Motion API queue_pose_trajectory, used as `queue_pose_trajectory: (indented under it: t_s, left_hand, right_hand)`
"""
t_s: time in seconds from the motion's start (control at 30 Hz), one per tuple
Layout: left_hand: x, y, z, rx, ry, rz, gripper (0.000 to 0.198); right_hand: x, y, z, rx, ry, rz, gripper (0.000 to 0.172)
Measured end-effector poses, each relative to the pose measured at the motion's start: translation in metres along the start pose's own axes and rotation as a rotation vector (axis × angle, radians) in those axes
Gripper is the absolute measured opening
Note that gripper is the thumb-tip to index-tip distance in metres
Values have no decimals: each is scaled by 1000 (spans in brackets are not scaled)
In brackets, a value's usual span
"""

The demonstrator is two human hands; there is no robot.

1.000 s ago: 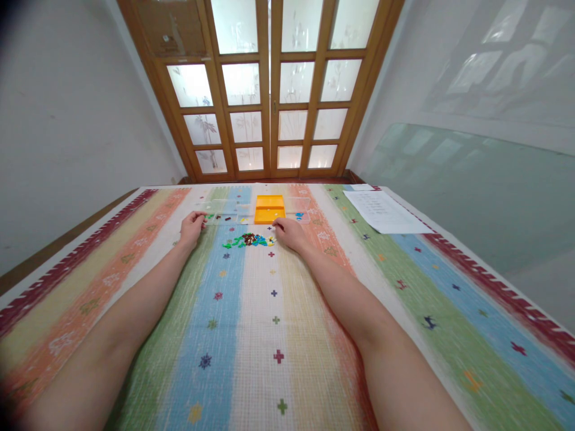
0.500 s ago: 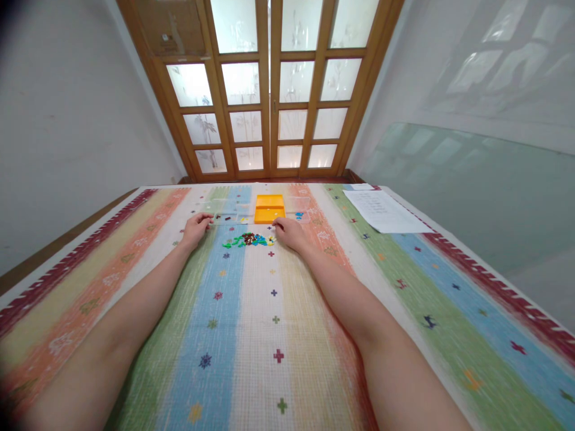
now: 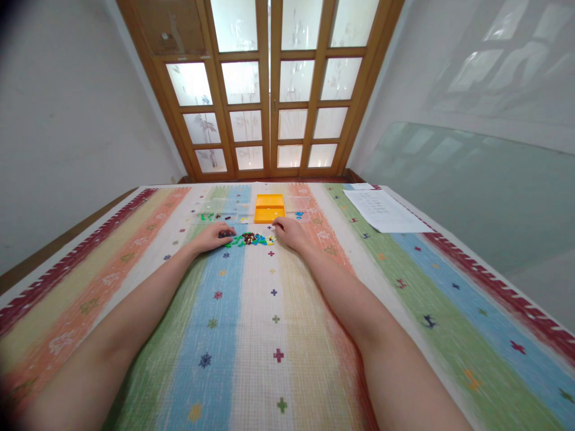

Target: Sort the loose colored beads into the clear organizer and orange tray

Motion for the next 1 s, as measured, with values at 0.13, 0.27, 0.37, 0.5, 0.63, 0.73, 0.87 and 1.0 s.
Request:
queue_pose_trajectory:
  t_s: [0.13, 0.27, 0.37, 0.5, 0.63, 0.73, 0.87, 1.0]
  left_hand:
    - [2, -2, 1, -44, -7, -17, 21]
    - [0, -1, -13, -155, 42, -114, 21]
    - [-6, -2, -18, -213, 87, -282, 28]
    - [-9, 3, -10, -165, 86, -340, 35]
    - [-6, 0, 0, -144, 81, -287, 33]
    - [-5, -8, 5, -102, 54, -271, 28]
    - [-3, -13, 8, -28, 17, -176, 26]
    - [-2, -10, 7, -76, 20, -119, 28]
  right_hand:
    - [0, -1, 1, -14, 3, -3, 27]
    - [0, -1, 0, -22, 13, -6, 27]
    - [0, -1, -1, -21, 13, -10, 27]
    - [0, -1, 0, -17, -4, -14, 26]
    - [1, -1, 0, -1, -1, -8, 26]
    - [1, -1, 1, 9, -1, -10, 26]
    - [1, -1, 2, -5, -7, -13, 26]
    - [0, 0, 0, -10, 5, -5, 26]
Point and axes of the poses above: each hand's wrist, its own x-axis towards the middle knuckle, its own y-axis out of the back of the hand, z = x × y, the point moved 8 cm from there along x, towards the middle knuckle, and after that the axes turned 5 degrees about z, right-handed, at the moved point
